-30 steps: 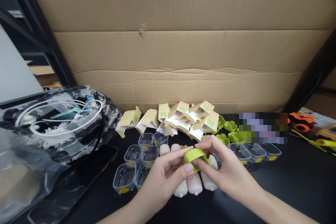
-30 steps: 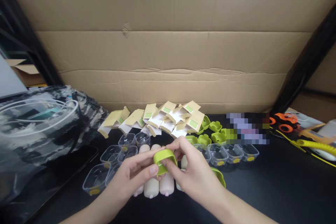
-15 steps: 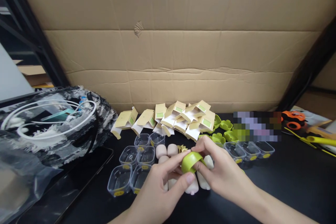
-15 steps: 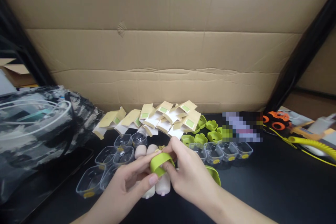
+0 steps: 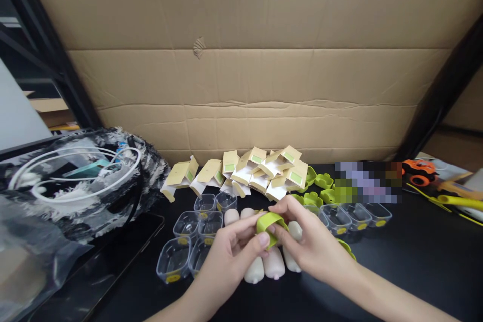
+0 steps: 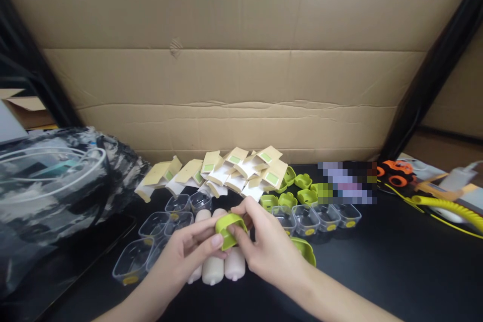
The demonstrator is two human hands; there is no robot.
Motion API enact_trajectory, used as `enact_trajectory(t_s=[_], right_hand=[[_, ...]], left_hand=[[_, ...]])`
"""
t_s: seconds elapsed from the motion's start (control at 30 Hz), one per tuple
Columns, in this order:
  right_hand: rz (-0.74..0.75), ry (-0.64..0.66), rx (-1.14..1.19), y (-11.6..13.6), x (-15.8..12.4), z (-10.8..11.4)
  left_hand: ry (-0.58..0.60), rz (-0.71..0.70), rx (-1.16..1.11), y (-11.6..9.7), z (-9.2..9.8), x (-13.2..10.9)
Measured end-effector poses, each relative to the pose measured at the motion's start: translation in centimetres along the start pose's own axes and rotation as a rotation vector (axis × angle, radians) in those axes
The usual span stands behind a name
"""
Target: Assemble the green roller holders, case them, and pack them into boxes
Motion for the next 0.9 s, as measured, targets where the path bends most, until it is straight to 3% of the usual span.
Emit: enact_trajectory(t_s=[0.17,0.4,0.9], right_hand=[[-0.009,0.003,-0.009,0.31,-0.04,0.06],[-0.008,0.011,0.016,0.06,0.15,0.00],[0.014,-0.004,0.025,0.52,-0.09,0.15]], left_hand=[[0.044,-0.022,0.010,0.14,-0.35,0.02],[-0.004,-0.014,0.023,-0.26,0.24,-0.01],[0.030,-0.019,-0.028,-0.61,-0.21,-0.40]])
Point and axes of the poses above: each hand's wrist, its own x-axis towards the middle knuckle, its own z-axis out of the back of the hand, y = z × x, the point moved 4 cm from there along x, towards the middle knuckle, and after that the axes turned 15 degrees about z, right-handed, at the moved point
